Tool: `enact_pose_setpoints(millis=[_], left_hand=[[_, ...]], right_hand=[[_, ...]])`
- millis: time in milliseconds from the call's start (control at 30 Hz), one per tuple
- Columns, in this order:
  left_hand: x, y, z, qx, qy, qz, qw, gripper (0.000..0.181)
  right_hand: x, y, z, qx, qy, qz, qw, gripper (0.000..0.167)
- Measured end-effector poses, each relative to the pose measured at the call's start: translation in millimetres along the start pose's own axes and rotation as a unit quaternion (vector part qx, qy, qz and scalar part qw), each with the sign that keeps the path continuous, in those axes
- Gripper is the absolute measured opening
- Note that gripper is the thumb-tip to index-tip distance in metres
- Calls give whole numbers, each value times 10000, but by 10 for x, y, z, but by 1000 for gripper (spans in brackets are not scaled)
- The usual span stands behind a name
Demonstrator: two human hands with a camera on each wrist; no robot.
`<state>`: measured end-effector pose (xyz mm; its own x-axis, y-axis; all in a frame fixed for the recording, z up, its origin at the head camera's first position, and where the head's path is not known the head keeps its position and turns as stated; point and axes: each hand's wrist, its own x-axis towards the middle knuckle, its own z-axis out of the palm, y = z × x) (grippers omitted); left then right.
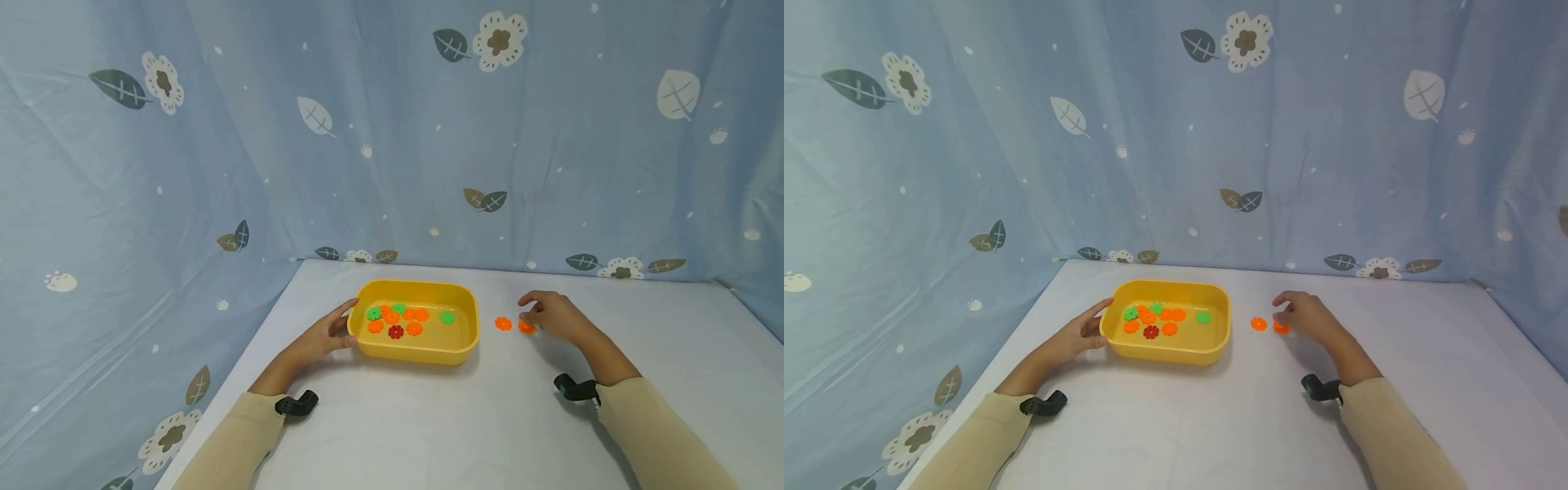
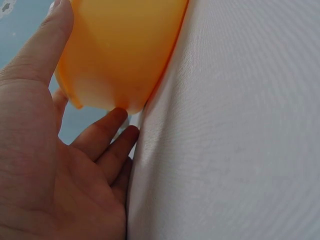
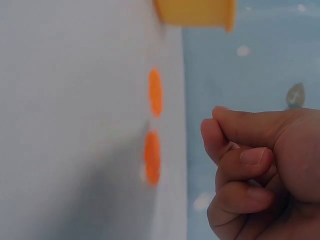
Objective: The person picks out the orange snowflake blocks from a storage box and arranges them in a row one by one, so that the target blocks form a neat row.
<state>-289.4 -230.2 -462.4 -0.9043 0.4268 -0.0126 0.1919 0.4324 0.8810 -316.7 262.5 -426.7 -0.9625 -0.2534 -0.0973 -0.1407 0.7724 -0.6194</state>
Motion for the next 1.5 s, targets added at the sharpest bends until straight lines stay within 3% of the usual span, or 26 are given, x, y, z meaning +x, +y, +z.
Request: enact_pose_setpoints(millis=[133,300,367,733,1067,1300,1500], left_hand=[[-33,90,-20,68,-75,-80,9999,84],[-44,54,-27,23,4,-113,9999,81],[-10,-36,-25,-19,51,-143,9999,81],[-4,-31,-34,-41,46,-62,10000,83],[2,-66,-13,-7,50,-42,10000,82],[23,-94,-19,-56,38,117,9999,82],[32,-71,-14,-38,-10,69,10000,83]], right_hand=[[72,-183,28,262,-49,-69,9996,33],[171,-453,102,301,-112,-162,9994,33],[208,-568,125,265,-105,-225,9993,33],[357,-1095,310,587,-354,-933,9933,27],[483,-1324,633,719,-757,-1296,9861,29],[547,-1421,856,557,-724,-1239,9881,24],[560,-1436,950,321,-714,-1139,9904,20]])
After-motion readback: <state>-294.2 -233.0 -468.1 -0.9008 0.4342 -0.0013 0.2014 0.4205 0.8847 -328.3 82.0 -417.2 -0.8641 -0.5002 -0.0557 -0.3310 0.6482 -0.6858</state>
